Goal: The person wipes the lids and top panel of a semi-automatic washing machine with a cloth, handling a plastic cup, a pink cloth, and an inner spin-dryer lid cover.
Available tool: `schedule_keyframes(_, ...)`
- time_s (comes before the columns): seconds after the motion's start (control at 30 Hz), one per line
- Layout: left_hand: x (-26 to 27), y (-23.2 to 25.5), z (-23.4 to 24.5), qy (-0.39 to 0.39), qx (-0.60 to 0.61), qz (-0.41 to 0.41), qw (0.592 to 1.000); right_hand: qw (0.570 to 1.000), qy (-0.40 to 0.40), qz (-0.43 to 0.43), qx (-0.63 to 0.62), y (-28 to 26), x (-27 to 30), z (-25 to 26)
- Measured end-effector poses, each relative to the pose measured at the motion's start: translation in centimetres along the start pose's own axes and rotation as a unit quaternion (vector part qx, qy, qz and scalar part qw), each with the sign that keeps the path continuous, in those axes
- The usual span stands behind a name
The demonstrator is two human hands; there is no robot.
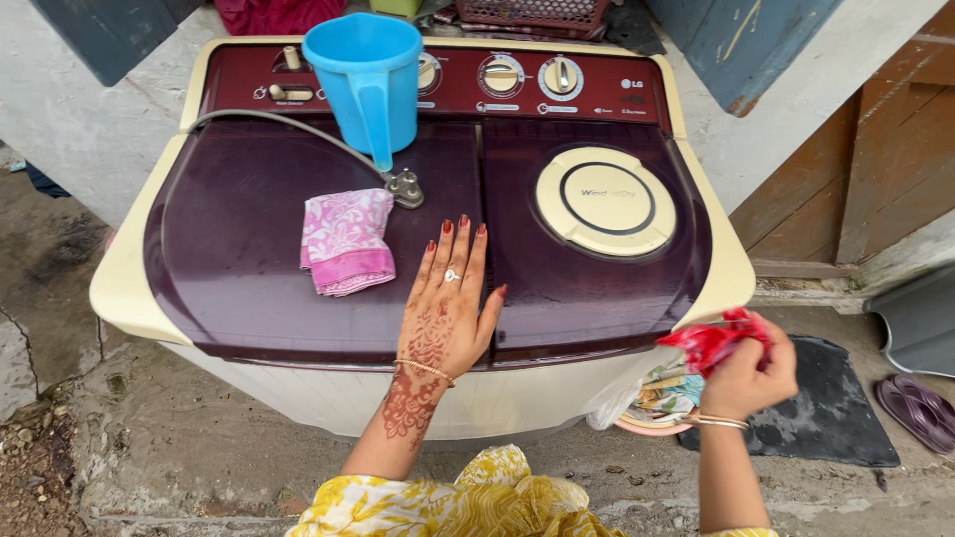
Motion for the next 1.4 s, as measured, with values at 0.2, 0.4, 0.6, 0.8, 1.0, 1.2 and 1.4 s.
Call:
schedule_keyframes(0.2, 1.6, 3.1, 0.6, -0.022, 0.113, -0.106, 0.988, 0.901, -0.143, -0.168, 0.374, 2.5, -2.5, 2.6)
schedule_keyframes(0.4, 6.2, 8.0, -2.8, -0.056, 0.038, -0.143, 0.987, 0.856, -0.362, 0.152, 0.337, -4.1, -2.7, -2.9)
schedule_keyframes(0.6, 5.5, 7.9, -2.6, -0.022, -0.015, -0.100, 0.995, 0.823, -0.391, 0.172, 0.376, -2.4, -4.1, -5.0)
schedule_keyframes(0.8, 7.5, 9.5, -1.4, 0.035, -0.112, -0.119, 0.986, 0.837, -0.389, 0.250, 0.292, -2.8, -5.3, -5.1)
schedule_keyframes(1.0, 8.3, 11.3, 0.9, 0.116, -0.079, -0.181, 0.974, 0.837, -0.385, 0.284, 0.266, -4.0, -5.8, -4.8)
schedule_keyframes(1.2, 6.7, 11.8, 4.1, 0.174, -0.113, -0.160, 0.965, 0.852, -0.344, 0.290, 0.269, -6.5, -9.7, -4.3)
schedule_keyframes(1.4, 0.9, 12.1, 10.1, 0.263, -0.107, -0.128, 0.950, 0.887, -0.243, 0.339, 0.197, -11.7, -13.8, -4.3)
Point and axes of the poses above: each hand's wrist, its own x-axis away from the middle knuckle, its own z-axis out of the back of the hand, y = z × x, the point moved 10 cm from there along -x, towards the middle knuckle, and after that the axes turned 2 degrees about y, right-handed, at the moved point
